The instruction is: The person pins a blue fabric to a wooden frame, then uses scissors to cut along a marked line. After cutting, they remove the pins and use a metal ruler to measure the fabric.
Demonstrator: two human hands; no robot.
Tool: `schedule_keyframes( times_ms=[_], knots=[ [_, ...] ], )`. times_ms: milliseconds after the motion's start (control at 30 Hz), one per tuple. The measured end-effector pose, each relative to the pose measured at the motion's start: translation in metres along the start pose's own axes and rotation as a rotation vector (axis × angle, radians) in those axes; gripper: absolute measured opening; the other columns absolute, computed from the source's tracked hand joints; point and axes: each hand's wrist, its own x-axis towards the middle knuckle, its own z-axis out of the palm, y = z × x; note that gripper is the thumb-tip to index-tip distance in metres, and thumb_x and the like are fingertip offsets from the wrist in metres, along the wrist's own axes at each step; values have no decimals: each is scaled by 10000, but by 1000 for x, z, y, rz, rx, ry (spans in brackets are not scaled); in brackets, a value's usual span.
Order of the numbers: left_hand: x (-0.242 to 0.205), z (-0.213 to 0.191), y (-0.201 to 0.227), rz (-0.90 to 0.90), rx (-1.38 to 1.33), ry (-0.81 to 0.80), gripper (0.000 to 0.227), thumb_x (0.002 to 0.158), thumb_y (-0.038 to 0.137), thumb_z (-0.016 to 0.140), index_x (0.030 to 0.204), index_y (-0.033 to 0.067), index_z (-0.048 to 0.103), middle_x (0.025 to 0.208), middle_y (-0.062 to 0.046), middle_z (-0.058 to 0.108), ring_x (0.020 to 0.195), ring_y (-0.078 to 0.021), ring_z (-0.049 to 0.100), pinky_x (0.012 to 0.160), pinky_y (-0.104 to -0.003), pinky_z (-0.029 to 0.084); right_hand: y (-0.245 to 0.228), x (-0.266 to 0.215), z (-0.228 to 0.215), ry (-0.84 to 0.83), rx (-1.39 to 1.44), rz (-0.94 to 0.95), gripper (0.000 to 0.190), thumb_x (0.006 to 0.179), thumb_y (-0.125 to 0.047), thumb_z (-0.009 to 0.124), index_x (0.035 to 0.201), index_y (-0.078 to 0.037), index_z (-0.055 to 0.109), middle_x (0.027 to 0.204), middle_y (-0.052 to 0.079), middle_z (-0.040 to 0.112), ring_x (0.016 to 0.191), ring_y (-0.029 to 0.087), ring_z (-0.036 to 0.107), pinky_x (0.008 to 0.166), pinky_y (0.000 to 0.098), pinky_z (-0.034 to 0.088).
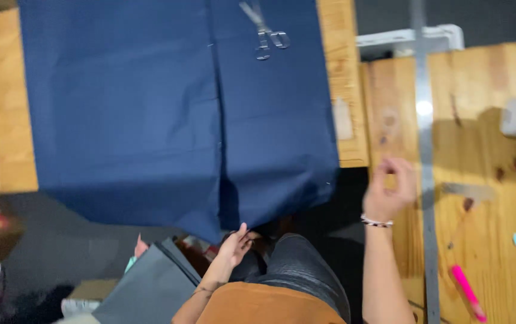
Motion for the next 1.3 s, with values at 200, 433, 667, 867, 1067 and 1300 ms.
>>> schedule_keyframes(
  times_ms=[200,433,667,867,1067,1300],
  knots=[
    [-12,2,-15,0,-4,-58,722,830,382,951,1296,63,502,1262,-112,610,1237,-285,605,1050,-415,490,-83,-34,91,-459,349,-13,227,886,64,714,967,-137,781,940,38,743,890,251,708,782,355,553],
    [-47,11,-11,16,-111,2,336,957,334,761,1249,171,726,1162,-16,752,961,-176,710,851,-305,593,-110,-62,143,-676,443,6,120,932,-76,738,998,-167,779,889,-21,756,796,161,707,728,273,577],
    [-44,-32,20,85,-694,-87,416,957,345,546,1291,144,691,1198,-75,746,1003,-212,703,840,-359,553,-70,-54,187,-830,340,217,150,979,-222,647,1051,-150,757,954,5,778,806,125,716,819,269,556],
    [-65,-19,65,127,-817,-55,640,946,698,530,1226,131,633,1335,-160,692,1202,-287,659,862,-388,521,-9,10,285,-663,102,-47,291,921,-232,666,1191,-125,681,1130,124,674,1054,333,619,975,435,461],
    [-82,-5,93,146,-980,-60,649,815,515,670,1284,69,629,1165,-243,680,1070,-344,667,991,-490,552,8,85,377,-652,-128,-169,693,957,-410,688,1550,-137,458,1640,242,259,1515,433,223,1198,544,275],
    [-67,-15,86,116,-809,144,342,851,137,651,1173,96,546,1084,-193,649,917,-292,633,815,-387,599,25,82,403,-646,-187,-118,397,798,-366,830,1154,-220,730,1298,111,590,1200,372,535,1028,473,419]
  ],
)
